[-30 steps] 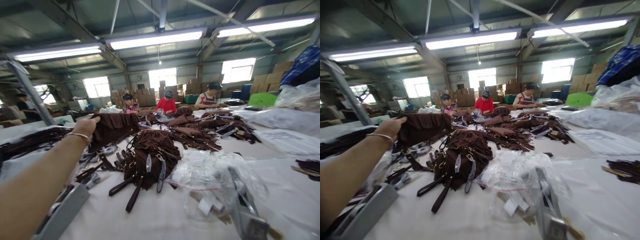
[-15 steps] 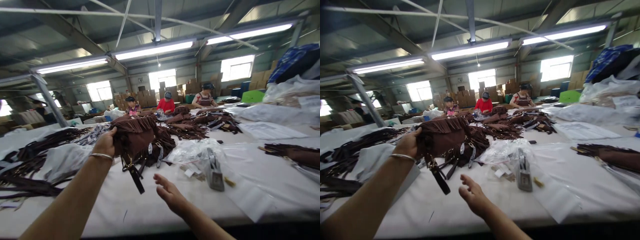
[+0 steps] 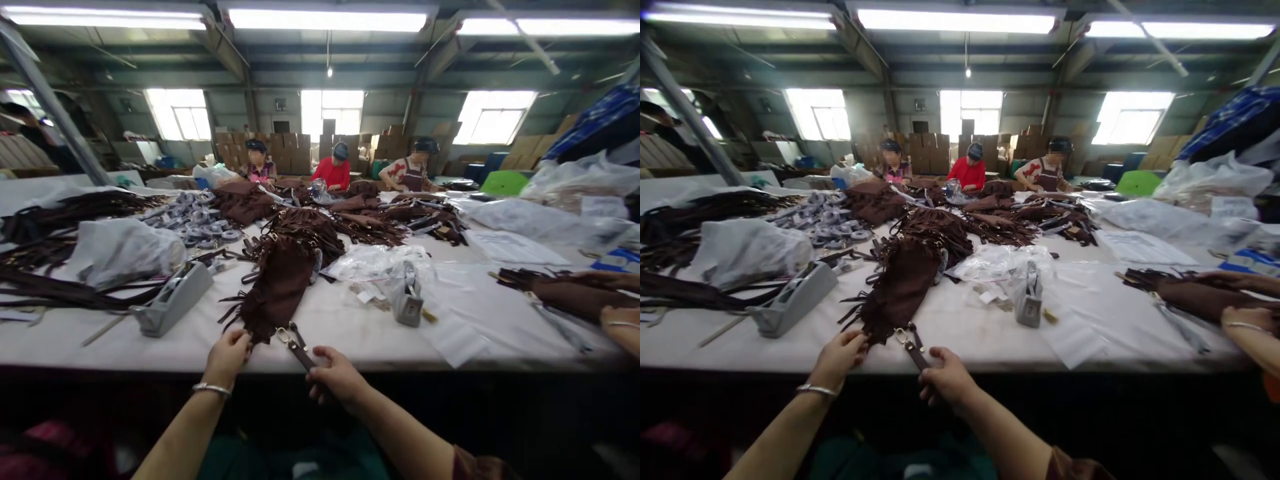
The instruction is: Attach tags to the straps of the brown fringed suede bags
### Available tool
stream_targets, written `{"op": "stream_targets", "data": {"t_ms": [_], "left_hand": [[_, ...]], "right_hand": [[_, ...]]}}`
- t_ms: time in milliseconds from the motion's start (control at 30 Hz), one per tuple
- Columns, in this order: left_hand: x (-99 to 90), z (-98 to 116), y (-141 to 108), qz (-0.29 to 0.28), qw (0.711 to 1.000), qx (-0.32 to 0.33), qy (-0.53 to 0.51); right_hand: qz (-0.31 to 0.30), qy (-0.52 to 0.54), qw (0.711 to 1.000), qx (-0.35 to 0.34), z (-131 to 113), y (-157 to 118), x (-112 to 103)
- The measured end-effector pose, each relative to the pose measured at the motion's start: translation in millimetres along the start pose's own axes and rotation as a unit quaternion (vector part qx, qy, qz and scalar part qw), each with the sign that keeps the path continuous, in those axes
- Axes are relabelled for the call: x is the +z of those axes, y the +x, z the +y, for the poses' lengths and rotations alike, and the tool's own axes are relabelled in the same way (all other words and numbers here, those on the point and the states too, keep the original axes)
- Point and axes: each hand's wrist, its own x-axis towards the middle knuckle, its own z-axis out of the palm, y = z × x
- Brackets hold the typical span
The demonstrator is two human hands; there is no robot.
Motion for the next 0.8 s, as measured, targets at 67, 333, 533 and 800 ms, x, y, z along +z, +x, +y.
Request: {"op": "stream_targets", "data": {"t_ms": [67, 333, 533, 800], "left_hand": [[6.9, -15.4, -23.5, -0.083, 0.993, -0.081, 0.006], [59.2, -39.2, -64.2, -0.194, 0.955, -0.191, -0.119], [56.3, -57.2, -49.4, -0.149, 0.954, -0.193, -0.172], [51.3, -56.6, -45.4, -0.136, 0.954, -0.218, -0.157]], "right_hand": [[0.018, -0.010, 1.000, -0.008, 0.5, -7.8, 4.9], [-0.034, -0.113, 0.993, 0.000, 20.0, -33.0, 33.9], [0.054, -0.323, 0.938, -0.116, 23.4, -39.6, -2.3], [0.261, -0.501, 0.766, -0.305, -81.6, 30.9, -91.0]]}}
